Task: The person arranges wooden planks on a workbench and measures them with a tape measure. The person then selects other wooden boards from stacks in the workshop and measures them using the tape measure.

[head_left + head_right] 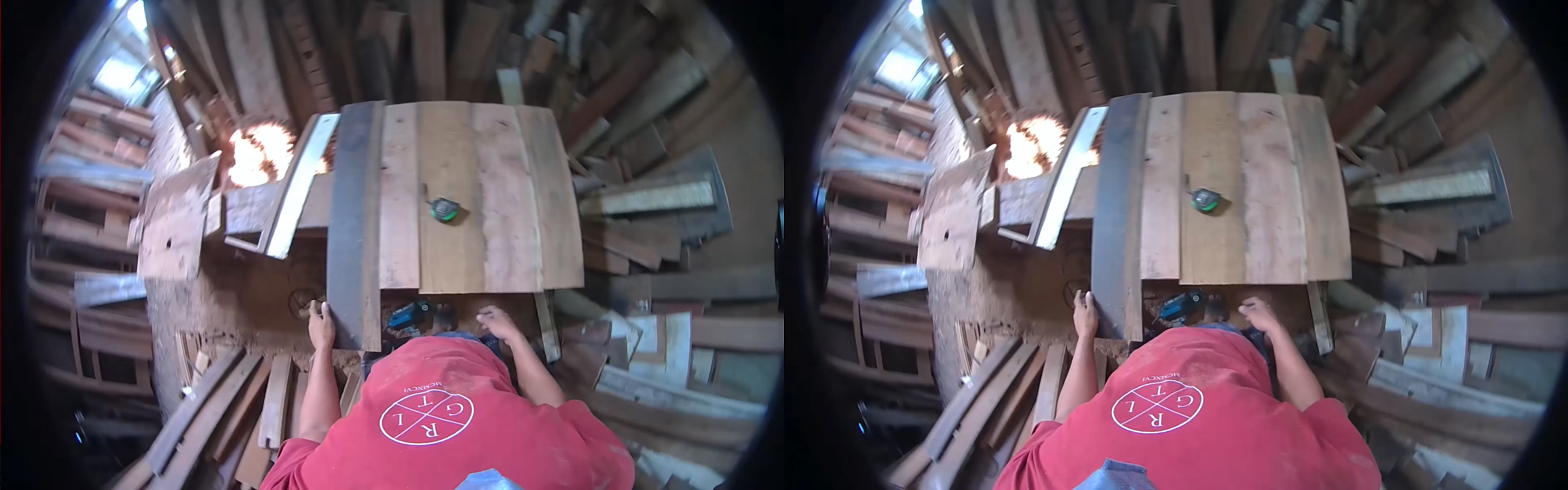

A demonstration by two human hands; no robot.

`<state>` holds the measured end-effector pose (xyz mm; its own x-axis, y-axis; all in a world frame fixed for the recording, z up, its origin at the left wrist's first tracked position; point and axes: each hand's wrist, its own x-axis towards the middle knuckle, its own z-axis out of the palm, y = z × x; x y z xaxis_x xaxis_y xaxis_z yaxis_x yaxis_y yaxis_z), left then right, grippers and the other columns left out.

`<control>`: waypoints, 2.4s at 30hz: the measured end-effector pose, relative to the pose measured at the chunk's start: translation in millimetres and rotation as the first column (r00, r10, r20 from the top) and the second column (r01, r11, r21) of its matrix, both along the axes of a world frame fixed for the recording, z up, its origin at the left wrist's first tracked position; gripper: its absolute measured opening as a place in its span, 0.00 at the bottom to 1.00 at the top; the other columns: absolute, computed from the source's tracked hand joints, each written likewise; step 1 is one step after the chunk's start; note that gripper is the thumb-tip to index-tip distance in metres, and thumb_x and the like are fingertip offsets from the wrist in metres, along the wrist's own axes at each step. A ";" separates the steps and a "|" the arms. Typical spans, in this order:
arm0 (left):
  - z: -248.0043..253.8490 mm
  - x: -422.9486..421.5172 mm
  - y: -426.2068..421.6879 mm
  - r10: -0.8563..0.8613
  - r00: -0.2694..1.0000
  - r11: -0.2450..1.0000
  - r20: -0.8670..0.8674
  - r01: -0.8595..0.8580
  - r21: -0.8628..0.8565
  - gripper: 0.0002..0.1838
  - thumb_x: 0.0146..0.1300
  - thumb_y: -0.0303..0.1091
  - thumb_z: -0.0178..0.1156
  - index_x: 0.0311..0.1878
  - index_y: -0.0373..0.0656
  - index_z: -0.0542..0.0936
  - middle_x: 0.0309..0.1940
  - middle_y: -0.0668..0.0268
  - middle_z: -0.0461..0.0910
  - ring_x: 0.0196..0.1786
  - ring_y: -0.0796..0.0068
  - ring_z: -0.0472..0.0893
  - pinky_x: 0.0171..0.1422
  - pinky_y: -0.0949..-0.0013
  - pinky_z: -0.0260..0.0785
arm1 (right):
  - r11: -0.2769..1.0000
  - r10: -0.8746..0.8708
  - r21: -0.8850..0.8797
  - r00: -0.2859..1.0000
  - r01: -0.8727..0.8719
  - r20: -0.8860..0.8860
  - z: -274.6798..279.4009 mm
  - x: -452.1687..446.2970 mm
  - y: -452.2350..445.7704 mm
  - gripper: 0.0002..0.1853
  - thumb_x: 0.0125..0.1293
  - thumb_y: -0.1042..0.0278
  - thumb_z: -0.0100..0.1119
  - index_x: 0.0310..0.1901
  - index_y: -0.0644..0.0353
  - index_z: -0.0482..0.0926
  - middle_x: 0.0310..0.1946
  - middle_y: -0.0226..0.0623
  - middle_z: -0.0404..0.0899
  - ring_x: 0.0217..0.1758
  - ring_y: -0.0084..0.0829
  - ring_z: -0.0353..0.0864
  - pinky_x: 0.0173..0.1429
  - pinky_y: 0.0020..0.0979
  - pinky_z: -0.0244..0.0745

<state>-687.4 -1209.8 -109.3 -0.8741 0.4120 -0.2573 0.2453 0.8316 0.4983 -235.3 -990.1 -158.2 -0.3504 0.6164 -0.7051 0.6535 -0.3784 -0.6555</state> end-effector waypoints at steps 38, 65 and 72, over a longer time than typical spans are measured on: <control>75.6 -38.2 -236.1 -0.014 0.999 0.998 -0.052 0.011 -0.060 0.31 0.79 0.54 0.45 0.51 0.29 0.82 0.41 0.39 0.84 0.44 0.45 0.84 0.49 0.52 0.72 | 0.918 -0.164 -0.392 0.844 -0.059 -0.511 37.2 -396.3 -95.0 0.31 0.53 0.65 0.78 0.55 0.78 0.77 0.50 0.51 0.82 0.55 0.39 0.82 0.61 0.39 0.75; 420.9 246.4 296.9 -0.955 -0.272 -0.296 0.119 0.842 -0.451 0.35 0.69 0.64 0.55 0.58 0.38 0.78 0.49 0.42 0.83 0.54 0.41 0.81 0.59 0.50 0.71 | 0.005 -0.502 -0.727 -0.627 0.686 -0.595 185.5 42.2 -50.7 0.27 0.62 0.63 0.66 0.60 0.63 0.70 0.50 0.38 0.80 0.55 0.35 0.81 0.61 0.38 0.76; 353.3 397.8 375.1 -0.840 -0.414 -0.542 0.350 0.628 -0.559 0.47 0.67 0.76 0.47 0.58 0.33 0.80 0.55 0.43 0.83 0.60 0.45 0.82 0.66 0.53 0.69 | 0.046 -0.505 -0.799 -0.676 0.600 -0.537 78.8 135.0 -25.2 0.23 0.65 0.59 0.62 0.57 0.66 0.75 0.53 0.40 0.84 0.56 0.36 0.83 0.64 0.37 0.75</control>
